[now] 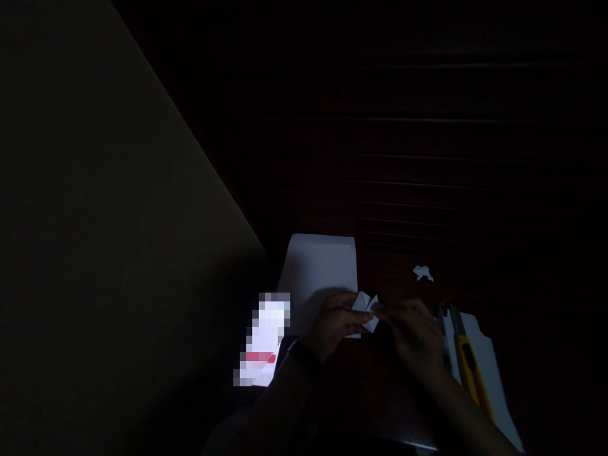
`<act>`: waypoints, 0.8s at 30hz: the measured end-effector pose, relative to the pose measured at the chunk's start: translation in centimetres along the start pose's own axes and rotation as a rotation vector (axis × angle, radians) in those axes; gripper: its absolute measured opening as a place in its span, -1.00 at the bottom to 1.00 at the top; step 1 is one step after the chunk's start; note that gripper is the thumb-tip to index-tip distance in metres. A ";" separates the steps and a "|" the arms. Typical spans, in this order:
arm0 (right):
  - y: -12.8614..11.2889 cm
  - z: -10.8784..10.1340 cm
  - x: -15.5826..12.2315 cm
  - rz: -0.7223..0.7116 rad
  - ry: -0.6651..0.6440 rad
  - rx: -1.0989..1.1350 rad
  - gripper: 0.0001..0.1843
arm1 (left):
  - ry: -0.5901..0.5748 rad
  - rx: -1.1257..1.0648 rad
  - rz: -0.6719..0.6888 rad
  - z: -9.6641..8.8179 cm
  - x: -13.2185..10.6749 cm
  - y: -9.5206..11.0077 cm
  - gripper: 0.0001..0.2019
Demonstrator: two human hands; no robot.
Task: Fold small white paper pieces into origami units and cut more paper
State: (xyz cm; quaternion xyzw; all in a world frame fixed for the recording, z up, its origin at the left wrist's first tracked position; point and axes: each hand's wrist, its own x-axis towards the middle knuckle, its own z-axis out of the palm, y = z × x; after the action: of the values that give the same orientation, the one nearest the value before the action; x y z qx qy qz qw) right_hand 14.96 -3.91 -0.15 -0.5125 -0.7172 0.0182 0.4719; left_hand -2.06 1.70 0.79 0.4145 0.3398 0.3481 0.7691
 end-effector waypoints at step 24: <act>-0.9 -0.1 -0.9 0.034 0.090 0.007 -0.72 | -0.138 -0.078 -0.074 0.2 -0.9 2.0 -0.68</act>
State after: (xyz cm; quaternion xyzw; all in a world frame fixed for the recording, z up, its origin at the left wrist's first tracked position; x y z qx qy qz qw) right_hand 14.40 -5.07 -0.18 -0.5231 -0.6863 0.0057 0.5053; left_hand -2.93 1.73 2.86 0.3944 0.2872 0.3031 0.8186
